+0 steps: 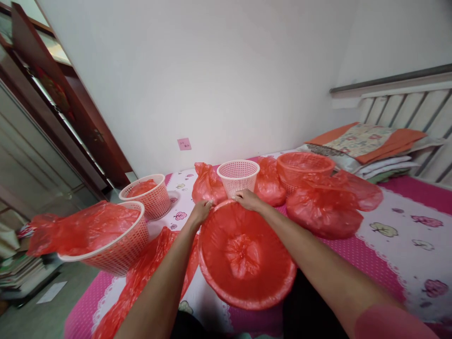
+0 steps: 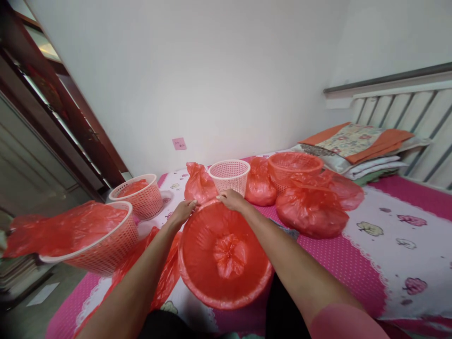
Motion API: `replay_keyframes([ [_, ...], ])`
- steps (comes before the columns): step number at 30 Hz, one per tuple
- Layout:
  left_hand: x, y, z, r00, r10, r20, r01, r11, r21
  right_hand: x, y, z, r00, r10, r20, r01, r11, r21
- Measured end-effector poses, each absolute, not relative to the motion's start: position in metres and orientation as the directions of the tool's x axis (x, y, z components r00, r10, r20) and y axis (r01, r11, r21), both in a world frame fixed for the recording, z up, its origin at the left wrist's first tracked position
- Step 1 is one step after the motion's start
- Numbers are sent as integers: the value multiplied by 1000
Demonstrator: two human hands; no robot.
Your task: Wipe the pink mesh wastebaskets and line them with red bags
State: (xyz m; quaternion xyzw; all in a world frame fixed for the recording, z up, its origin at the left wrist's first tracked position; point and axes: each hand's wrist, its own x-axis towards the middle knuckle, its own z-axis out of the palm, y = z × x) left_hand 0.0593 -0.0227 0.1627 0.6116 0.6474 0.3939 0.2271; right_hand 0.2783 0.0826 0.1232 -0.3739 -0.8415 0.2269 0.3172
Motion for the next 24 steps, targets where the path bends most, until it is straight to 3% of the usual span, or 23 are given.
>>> replay_keyframes([
  [13, 87, -20, 150, -20, 988, 154, 657, -104, 747, 290, 69, 138, -534, 777, 334, 412, 584, -700],
  [20, 79, -29, 145, -66, 973, 221, 679, -119, 725, 359, 67, 145, -316, 890, 329, 443, 445, -778],
  [24, 80, -36, 143, -83, 971, 226, 671, -113, 733, 369, 50, 129, -305, 920, 244, 442, 364, -820],
])
